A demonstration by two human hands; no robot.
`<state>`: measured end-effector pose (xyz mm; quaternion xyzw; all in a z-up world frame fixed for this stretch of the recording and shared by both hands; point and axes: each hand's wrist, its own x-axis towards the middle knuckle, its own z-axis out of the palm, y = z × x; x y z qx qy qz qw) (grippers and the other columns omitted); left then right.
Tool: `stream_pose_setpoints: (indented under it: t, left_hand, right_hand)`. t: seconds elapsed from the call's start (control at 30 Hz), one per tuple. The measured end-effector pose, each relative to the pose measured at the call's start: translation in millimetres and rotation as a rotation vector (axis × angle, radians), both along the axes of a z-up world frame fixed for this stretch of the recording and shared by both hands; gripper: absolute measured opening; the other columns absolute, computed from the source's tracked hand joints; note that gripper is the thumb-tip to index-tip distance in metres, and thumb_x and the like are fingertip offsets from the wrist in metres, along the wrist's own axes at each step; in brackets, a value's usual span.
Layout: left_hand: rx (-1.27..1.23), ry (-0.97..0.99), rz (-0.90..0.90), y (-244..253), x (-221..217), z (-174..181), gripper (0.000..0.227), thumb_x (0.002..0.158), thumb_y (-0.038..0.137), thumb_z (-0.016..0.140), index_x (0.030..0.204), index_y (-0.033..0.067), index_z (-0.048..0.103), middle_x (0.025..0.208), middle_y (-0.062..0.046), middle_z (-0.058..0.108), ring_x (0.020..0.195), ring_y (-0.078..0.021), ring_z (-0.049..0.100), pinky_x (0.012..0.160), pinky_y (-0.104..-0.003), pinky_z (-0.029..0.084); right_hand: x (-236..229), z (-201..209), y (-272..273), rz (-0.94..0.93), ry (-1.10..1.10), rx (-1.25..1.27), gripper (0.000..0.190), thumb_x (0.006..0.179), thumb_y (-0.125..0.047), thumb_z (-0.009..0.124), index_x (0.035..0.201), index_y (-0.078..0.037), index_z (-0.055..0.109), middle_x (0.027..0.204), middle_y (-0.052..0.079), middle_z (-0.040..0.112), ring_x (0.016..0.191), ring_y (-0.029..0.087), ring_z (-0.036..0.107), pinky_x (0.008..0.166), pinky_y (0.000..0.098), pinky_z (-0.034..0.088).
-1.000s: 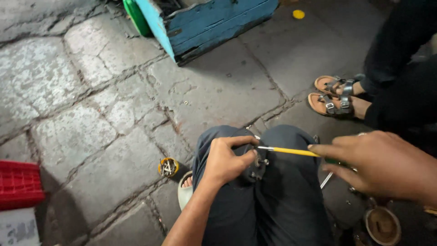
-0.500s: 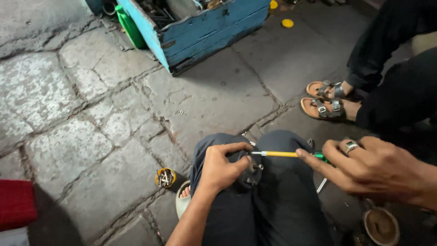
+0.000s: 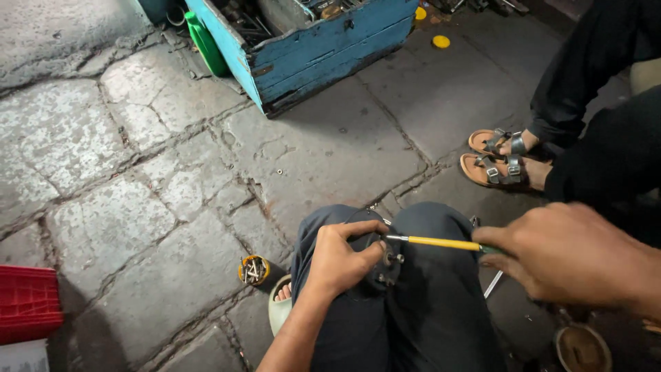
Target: The recorder is disassembling and repairing a small electric fan motor using screwdrivers and pliers.
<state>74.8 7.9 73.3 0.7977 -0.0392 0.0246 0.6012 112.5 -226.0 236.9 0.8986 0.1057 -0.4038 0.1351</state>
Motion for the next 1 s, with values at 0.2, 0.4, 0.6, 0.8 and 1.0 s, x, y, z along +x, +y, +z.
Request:
stream_pose_setpoints:
  t: [0.2, 0.4, 0.6, 0.8, 1.0]
  left_hand:
    - [-0.071, 0.058, -0.007, 0.2, 1.3, 1.5, 0.025, 0.074, 0.015, 0.074, 0.097, 0.0063, 0.079, 0.086, -0.009, 0.081, 0.08, -0.0166, 0.077, 0.081, -0.03, 0.057]
    - [0.001, -0.054, -0.029, -1.7, -2.5, -4.0, 0.022, 0.075, 0.015, 0.076, 0.095, 0.0058, 0.081, 0.085, -0.011, 0.082, 0.081, -0.0204, 0.078, 0.099, -0.032, 0.047]
    - [-0.018, -0.064, 0.008, -3.2, -7.6, -1.2, 0.023, 0.075, 0.017, 0.076, 0.096, 0.0078, 0.08, 0.088, -0.011, 0.08, 0.083, -0.0223, 0.078, 0.093, -0.035, 0.054]
    - [-0.005, -0.1, 0.007, -2.2, -6.6, -0.5, 0.021, 0.075, 0.017, 0.076, 0.094, 0.0073, 0.08, 0.084, -0.012, 0.08, 0.081, -0.0232, 0.079, 0.1, -0.034, 0.051]
    - [-0.014, -0.059, -0.007, -2.0, -9.6, 1.7, 0.022, 0.075, 0.019, 0.075, 0.094, 0.0096, 0.08, 0.085, -0.011, 0.079, 0.081, -0.0232, 0.078, 0.087, -0.033, 0.056]
  right_hand:
    - [-6.3, 11.4, 5.9, 0.102, -0.14, 0.014, 0.044, 0.092, -0.05, 0.066, 0.131, -0.028, 0.068, 0.07, -0.007, 0.071, 0.057, 0.006, 0.066, 0.056, 0.0205, 0.05]
    - [1.8, 7.1, -1.8, -0.225, -0.036, 0.105, 0.043, 0.093, -0.043, 0.071, 0.13, -0.022, 0.069, 0.065, -0.003, 0.072, 0.055, 0.008, 0.067, 0.053, 0.0212, 0.049]
    - [-0.6, -11.0, -18.5, -0.197, 0.017, 0.024, 0.042, 0.096, -0.043, 0.069, 0.132, -0.023, 0.065, 0.066, -0.001, 0.07, 0.055, 0.01, 0.06, 0.052, 0.0249, 0.047]
    - [-6.8, -41.2, -58.9, 0.914, -0.495, 0.042, 0.042, 0.102, -0.027, 0.06, 0.14, -0.009, 0.061, 0.074, 0.001, 0.063, 0.047, 0.01, 0.056, 0.041, 0.0293, 0.047]
    - [-10.8, 1.9, 5.1, 0.103, -0.072, -0.059, 0.052, 0.092, -0.053, 0.069, 0.14, -0.032, 0.064, 0.068, -0.008, 0.068, 0.052, -0.002, 0.061, 0.053, 0.016, 0.047]
